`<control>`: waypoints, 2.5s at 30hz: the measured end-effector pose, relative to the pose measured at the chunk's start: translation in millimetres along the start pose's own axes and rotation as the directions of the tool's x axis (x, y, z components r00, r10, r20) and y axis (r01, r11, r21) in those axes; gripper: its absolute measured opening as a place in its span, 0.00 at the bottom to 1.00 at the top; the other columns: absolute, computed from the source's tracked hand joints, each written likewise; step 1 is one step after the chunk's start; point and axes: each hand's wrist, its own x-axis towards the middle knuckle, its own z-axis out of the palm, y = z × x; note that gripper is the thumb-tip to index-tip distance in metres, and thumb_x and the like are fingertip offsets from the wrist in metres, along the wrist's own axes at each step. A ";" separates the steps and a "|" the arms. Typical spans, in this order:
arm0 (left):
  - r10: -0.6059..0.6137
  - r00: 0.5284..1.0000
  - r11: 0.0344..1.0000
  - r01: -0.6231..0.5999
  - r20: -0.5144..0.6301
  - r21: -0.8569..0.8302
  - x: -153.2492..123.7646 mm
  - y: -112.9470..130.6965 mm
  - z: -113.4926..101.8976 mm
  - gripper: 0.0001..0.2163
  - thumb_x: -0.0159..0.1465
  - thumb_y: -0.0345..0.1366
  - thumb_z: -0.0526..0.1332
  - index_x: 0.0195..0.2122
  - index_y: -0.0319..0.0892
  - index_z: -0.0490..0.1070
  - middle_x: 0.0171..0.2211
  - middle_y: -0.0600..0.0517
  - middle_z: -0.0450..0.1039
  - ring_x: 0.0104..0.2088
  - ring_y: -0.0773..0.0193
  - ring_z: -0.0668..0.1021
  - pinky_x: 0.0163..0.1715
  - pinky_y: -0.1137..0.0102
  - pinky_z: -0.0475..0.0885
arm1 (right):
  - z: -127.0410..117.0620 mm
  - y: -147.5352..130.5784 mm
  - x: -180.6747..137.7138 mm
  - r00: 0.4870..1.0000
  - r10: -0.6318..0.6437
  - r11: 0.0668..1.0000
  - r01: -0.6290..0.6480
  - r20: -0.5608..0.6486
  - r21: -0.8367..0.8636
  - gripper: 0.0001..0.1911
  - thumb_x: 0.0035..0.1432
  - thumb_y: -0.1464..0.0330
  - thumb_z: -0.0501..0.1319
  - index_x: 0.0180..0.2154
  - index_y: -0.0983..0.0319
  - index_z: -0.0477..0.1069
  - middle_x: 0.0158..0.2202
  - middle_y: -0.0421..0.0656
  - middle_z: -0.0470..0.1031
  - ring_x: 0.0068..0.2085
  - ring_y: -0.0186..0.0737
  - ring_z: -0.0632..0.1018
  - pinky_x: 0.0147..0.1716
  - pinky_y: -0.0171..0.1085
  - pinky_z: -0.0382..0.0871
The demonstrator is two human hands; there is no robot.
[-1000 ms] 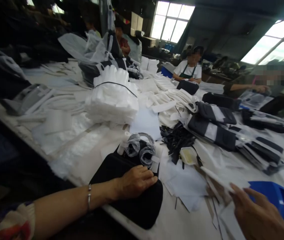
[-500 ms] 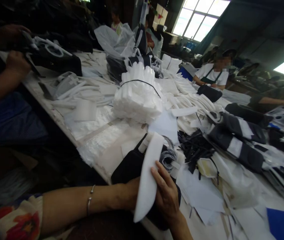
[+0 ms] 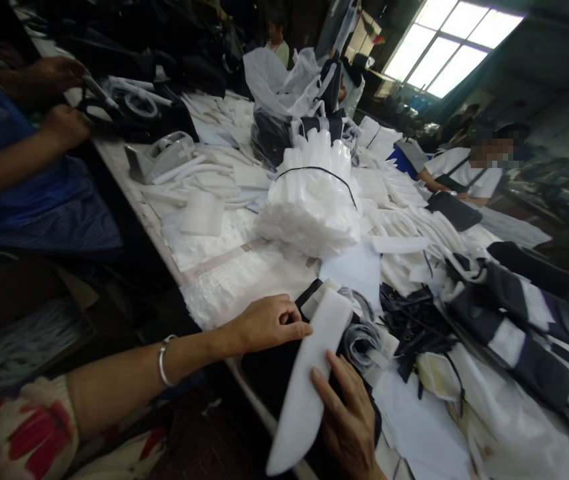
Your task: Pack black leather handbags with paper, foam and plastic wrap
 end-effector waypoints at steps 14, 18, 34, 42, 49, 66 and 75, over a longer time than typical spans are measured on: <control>-0.235 0.963 0.969 0.220 -0.135 -0.115 33.0 -28.4 -50.5 0.08 0.67 0.41 0.53 0.39 0.42 0.63 0.28 0.54 0.72 0.22 0.66 0.74 0.21 0.73 0.65 | 13.2 -4.6 7.1 0.996 0.069 0.996 -0.072 -0.060 -0.054 0.32 0.63 0.71 0.59 0.66 0.60 0.56 0.63 0.52 0.64 0.58 0.55 0.70 0.51 0.53 0.69; -0.210 0.975 0.966 0.218 -0.072 0.139 49.0 -52.8 -43.5 0.07 0.67 0.39 0.53 0.40 0.42 0.64 0.32 0.49 0.74 0.33 0.56 0.79 0.31 0.68 0.68 | 11.0 -3.4 10.3 0.998 0.043 0.999 -0.044 -0.048 -0.030 0.30 0.63 0.73 0.58 0.65 0.59 0.59 0.61 0.50 0.65 0.58 0.53 0.70 0.52 0.50 0.68; -0.091 0.955 0.993 0.108 0.281 -0.046 41.1 -44.3 -21.4 0.19 0.60 0.35 0.57 0.53 0.38 0.64 0.49 0.42 0.74 0.44 0.52 0.77 0.45 0.63 0.71 | 11.4 1.3 7.3 0.988 0.153 0.988 -0.153 0.014 -0.023 0.29 0.64 0.70 0.57 0.65 0.59 0.58 0.63 0.50 0.64 0.57 0.54 0.71 0.49 0.50 0.70; -0.023 0.934 0.937 0.145 0.357 -0.319 38.7 -38.1 1.2 0.15 0.66 0.37 0.52 0.51 0.37 0.67 0.42 0.45 0.77 0.40 0.55 0.78 0.40 0.65 0.73 | 9.6 5.5 -3.9 0.960 0.245 0.969 -0.246 -0.134 0.008 0.30 0.63 0.66 0.59 0.64 0.61 0.58 0.53 0.52 0.71 0.52 0.53 0.74 0.45 0.49 0.72; -0.086 0.887 0.974 -0.021 0.453 0.226 37.9 -32.0 -2.7 0.13 0.68 0.39 0.51 0.36 0.39 0.72 0.33 0.45 0.77 0.34 0.53 0.79 0.38 0.64 0.72 | 11.8 1.2 1.4 0.964 0.207 0.977 -0.194 -0.167 0.088 0.26 0.62 0.70 0.59 0.61 0.62 0.62 0.54 0.52 0.71 0.53 0.52 0.74 0.48 0.49 0.72; -0.112 0.894 0.982 0.032 0.434 0.187 69.4 -28.3 -36.5 0.24 0.57 0.46 0.64 0.51 0.39 0.66 0.39 0.48 0.77 0.35 0.56 0.79 0.36 0.68 0.73 | 18.6 -0.9 6.0 0.975 0.198 0.980 -0.199 -0.100 0.000 0.24 0.63 0.69 0.59 0.61 0.60 0.62 0.55 0.52 0.71 0.55 0.51 0.73 0.51 0.53 0.71; -0.123 0.957 0.980 0.076 0.261 0.183 69.0 -38.6 -3.5 0.15 0.71 0.40 0.46 0.39 0.37 0.69 0.39 0.45 0.76 0.39 0.58 0.78 0.41 0.67 0.71 | 14.6 -1.9 3.7 0.964 0.212 0.976 -0.201 -0.161 0.077 0.23 0.62 0.71 0.59 0.59 0.61 0.64 0.54 0.52 0.72 0.55 0.51 0.74 0.50 0.52 0.72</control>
